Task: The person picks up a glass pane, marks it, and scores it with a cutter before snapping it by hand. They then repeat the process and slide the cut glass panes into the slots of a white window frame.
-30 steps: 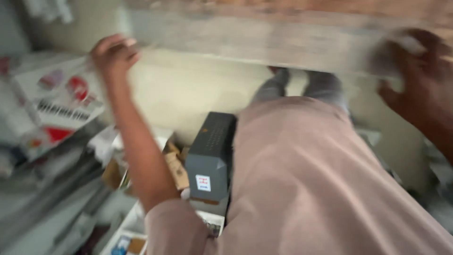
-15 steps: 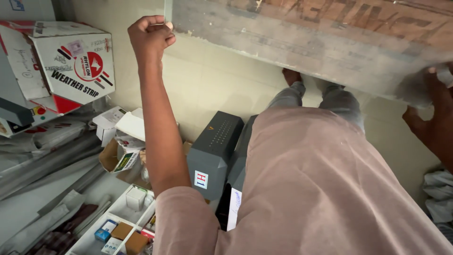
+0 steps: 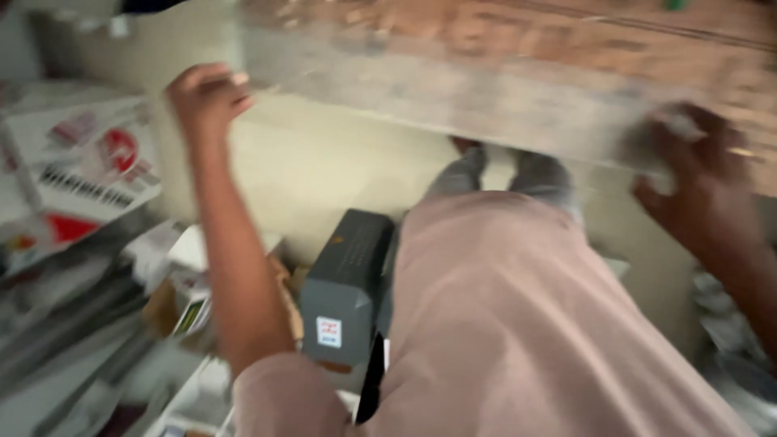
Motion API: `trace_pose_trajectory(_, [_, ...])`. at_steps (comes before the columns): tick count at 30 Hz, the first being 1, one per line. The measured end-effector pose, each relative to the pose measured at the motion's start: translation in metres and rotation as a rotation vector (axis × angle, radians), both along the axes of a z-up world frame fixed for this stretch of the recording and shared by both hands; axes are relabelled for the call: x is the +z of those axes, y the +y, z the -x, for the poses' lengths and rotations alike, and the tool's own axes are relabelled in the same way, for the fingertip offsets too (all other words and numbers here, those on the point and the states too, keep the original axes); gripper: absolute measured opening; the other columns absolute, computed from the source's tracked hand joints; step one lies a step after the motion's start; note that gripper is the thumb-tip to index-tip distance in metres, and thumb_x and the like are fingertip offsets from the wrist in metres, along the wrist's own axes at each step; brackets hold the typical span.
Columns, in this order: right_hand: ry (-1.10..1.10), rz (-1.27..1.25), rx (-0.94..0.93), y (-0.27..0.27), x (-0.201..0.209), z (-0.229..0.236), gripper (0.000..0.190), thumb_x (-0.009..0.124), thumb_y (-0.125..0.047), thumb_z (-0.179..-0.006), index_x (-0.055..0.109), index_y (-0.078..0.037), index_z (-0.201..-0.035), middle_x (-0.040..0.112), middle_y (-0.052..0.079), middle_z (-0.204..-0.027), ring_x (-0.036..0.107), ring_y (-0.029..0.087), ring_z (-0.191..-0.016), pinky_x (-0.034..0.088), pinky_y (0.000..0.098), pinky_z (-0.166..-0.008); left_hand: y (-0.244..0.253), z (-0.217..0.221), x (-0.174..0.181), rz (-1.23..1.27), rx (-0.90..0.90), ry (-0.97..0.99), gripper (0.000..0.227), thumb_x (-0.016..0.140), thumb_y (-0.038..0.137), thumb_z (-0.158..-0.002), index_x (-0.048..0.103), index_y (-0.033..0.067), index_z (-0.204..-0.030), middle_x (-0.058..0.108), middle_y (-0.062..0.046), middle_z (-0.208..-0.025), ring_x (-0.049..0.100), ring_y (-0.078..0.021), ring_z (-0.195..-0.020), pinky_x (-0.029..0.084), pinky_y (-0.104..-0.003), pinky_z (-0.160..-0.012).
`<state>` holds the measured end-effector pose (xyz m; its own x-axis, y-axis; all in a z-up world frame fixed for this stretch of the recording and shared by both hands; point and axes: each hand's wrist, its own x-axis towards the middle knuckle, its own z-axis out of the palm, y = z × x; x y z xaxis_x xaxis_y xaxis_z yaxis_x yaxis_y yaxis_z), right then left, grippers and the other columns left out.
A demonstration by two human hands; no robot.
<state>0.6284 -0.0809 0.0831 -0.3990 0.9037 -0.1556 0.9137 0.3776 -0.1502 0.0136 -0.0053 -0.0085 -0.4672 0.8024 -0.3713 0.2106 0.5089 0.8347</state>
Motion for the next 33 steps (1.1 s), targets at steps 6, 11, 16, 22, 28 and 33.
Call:
trace_pose_trajectory(6, [0.152, 0.135, -0.113, -0.013, -0.029, -0.024, 0.062, 0.084, -0.011, -0.082, 0.063, 0.001, -0.139, 0.044, 0.025, -0.154, 0.065, 0.037, -0.110, 0.061, 0.0444, -0.093, -0.006, -0.002, 0.002, 0.098, 0.034, 0.025, 0.028, 0.081, 0.004, -0.087, 0.069, 0.0053, -0.113, 0.073, -0.012, -0.104, 0.075, -0.0203, -0.087, 0.068, -0.032, -0.074])
trace_pose_trajectory(11, [0.176, 0.144, -0.112, -0.007, -0.021, -0.017, 0.069, 0.083, -0.009, -0.079, 0.061, 0.001, -0.143, 0.045, 0.023, -0.149, 0.065, 0.035, -0.104, 0.060, 0.0470, -0.092, -0.019, -0.022, 0.014, 0.089, -0.122, 0.543, 0.046, 0.089, 0.014, -0.091, 0.063, 0.0057, -0.127, 0.063, -0.014, -0.122, 0.067, -0.0249, -0.108, 0.058, -0.041, -0.093])
trace_pose_trajectory(16, [0.243, 0.144, -0.104, -0.008, -0.023, -0.023, 0.070, 0.082, -0.006, -0.079, 0.060, 0.001, -0.144, 0.045, 0.025, -0.147, 0.063, 0.036, -0.102, 0.060, 0.0482, -0.090, -0.038, -0.128, 0.023, -0.143, -0.372, 0.828, 0.080, 0.096, 0.036, -0.094, 0.050, 0.0047, -0.152, 0.051, -0.019, -0.147, 0.049, -0.0357, -0.145, 0.041, -0.052, -0.125])
trace_pose_trajectory(22, [0.296, 0.157, -0.112, -0.009, -0.026, -0.028, 0.072, 0.081, -0.004, -0.078, 0.059, 0.001, -0.146, 0.043, 0.027, -0.148, 0.063, 0.036, -0.105, 0.060, 0.0485, -0.088, -0.027, -0.256, 0.057, 0.088, -0.436, 0.657, 0.120, 0.094, 0.057, -0.084, 0.025, -0.0090, -0.157, 0.026, -0.035, -0.161, 0.025, -0.0496, -0.152, 0.026, -0.057, -0.125])
trace_pose_trajectory(28, [0.351, 0.155, -0.121, -0.007, -0.021, -0.029, 0.076, 0.081, -0.001, -0.074, 0.056, -0.002, -0.147, 0.042, 0.027, -0.147, 0.059, 0.042, -0.110, 0.060, 0.0496, -0.085, -0.017, -0.288, 0.062, 0.361, -0.414, 0.660, 0.134, 0.089, 0.071, -0.074, 0.022, -0.0123, -0.154, 0.020, -0.027, -0.160, 0.022, -0.0494, -0.149, 0.019, -0.066, -0.120])
trace_pose_trajectory(33, [0.313, 0.118, -0.087, -0.009, -0.030, -0.036, 0.075, 0.072, 0.002, -0.075, 0.054, -0.002, -0.148, 0.042, 0.029, -0.147, 0.053, 0.049, -0.118, 0.059, 0.0504, -0.082, -0.007, -0.299, 0.060, 0.529, -0.463, 0.722, 0.144, 0.090, 0.079, -0.068, 0.020, -0.0157, -0.152, 0.017, -0.023, -0.159, 0.022, -0.0476, -0.149, 0.014, -0.078, -0.115])
